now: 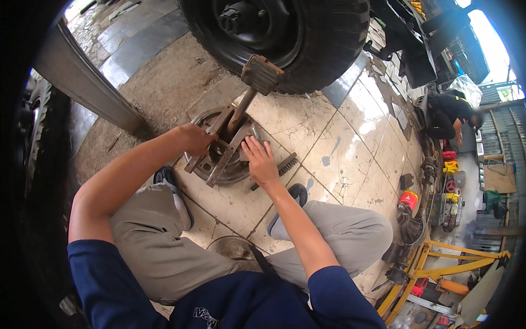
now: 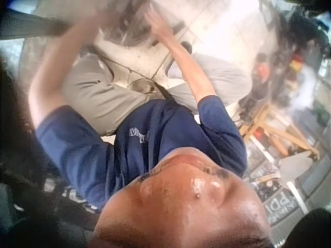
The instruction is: The person sits on the floor and uses a wire brush to scrub a metal vehicle part, likely a brake assembly, resting on a wheel rim. They repeatedly scrub different areas of the part, turning it over to access different sides.
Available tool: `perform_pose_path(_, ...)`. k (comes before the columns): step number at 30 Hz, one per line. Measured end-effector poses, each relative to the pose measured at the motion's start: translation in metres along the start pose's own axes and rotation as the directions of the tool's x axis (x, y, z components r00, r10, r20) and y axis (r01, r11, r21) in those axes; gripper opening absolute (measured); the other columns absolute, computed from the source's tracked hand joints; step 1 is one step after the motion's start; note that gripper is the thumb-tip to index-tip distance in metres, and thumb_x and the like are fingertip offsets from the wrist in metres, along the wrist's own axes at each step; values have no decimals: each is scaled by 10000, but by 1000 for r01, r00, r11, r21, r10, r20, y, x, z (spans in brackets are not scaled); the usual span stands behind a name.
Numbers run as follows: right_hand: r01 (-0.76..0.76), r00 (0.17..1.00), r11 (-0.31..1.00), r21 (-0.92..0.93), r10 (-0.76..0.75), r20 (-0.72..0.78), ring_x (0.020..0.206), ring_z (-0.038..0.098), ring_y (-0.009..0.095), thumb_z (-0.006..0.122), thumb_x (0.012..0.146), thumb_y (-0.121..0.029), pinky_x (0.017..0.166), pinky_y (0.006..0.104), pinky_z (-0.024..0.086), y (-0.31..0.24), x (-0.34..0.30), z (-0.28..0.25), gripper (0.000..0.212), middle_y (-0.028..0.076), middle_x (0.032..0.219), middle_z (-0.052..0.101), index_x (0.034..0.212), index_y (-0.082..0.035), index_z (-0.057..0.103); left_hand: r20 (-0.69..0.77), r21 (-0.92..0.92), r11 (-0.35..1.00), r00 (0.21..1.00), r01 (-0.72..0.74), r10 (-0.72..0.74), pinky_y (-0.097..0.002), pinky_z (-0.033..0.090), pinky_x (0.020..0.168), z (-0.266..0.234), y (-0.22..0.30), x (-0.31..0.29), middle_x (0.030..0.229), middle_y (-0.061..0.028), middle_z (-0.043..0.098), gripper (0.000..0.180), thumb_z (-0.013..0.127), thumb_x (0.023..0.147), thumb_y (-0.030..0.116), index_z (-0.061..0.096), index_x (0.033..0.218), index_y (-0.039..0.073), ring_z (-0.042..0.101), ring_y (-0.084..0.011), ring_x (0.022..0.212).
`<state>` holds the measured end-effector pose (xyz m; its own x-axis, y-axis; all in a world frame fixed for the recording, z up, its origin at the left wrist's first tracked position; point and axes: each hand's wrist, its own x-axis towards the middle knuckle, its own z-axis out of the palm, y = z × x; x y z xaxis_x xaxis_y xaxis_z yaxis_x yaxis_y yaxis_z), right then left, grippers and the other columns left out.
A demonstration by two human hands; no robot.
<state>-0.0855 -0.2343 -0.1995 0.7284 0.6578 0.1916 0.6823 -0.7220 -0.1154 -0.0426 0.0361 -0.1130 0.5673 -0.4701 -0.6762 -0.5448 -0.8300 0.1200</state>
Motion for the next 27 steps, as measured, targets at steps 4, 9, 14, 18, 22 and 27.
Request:
perform_pose_path(4,3,999,1000,25,-2,-34,1425,395,221,507,866,-21,1171,464,285,0,0,0,593,70,1518,447,1449,-122,485,-12,-18,1000,1000,-12,11,-445,526,921,0,-1,5,1099,-195,708,625,602,926,383,427,1457,104,673,-344,1071)
perform_pose_path(9,53,999,999,6,-53,-2,1424,396,217,524,857,-12,1166,464,298,-4,3,-3,612,63,1515,454,1454,-137,480,-19,-32,999,1000,-25,24,-451,527,902,-6,1,7,1077,-191,712,570,627,913,374,498,1386,83,675,-347,1056)
perform_pose_path(14,120,993,992,-44,-119,16,1423,397,218,524,863,-13,1168,467,297,1,13,-7,590,58,1514,457,1441,-128,493,-10,-6,1000,1000,-26,26,-452,528,897,-10,1,14,1089,-184,710,552,631,914,392,520,1360,87,676,-345,1055)
perform_pose_path(18,118,993,993,-21,-117,11,1421,401,216,507,875,-13,1167,466,298,-3,23,-7,566,56,1513,458,1431,-118,504,-16,8,1000,1000,-22,22,-426,533,914,-9,2,17,1160,-146,704,536,625,905,382,557,1343,81,671,-310,1098)
perform_pose_path(22,11,1000,1000,24,-11,-23,1417,407,213,489,886,-16,1165,461,303,-6,27,-2,552,55,1507,469,1429,-115,508,-24,14,999,999,-29,29,-429,538,898,-7,1,16,1141,-142,711,534,629,900,385,565,1337,86,677,-307,1085)
perform_pose_path(27,-1,998,1000,-18,0,-61,1396,437,209,484,896,-22,1153,449,326,3,29,-2,534,54,1488,496,1420,-113,521,-23,24,1000,1000,-20,20,-427,548,873,-5,2,17,1113,-136,724,526,637,889,376,586,1319,79,689,-305,1066)
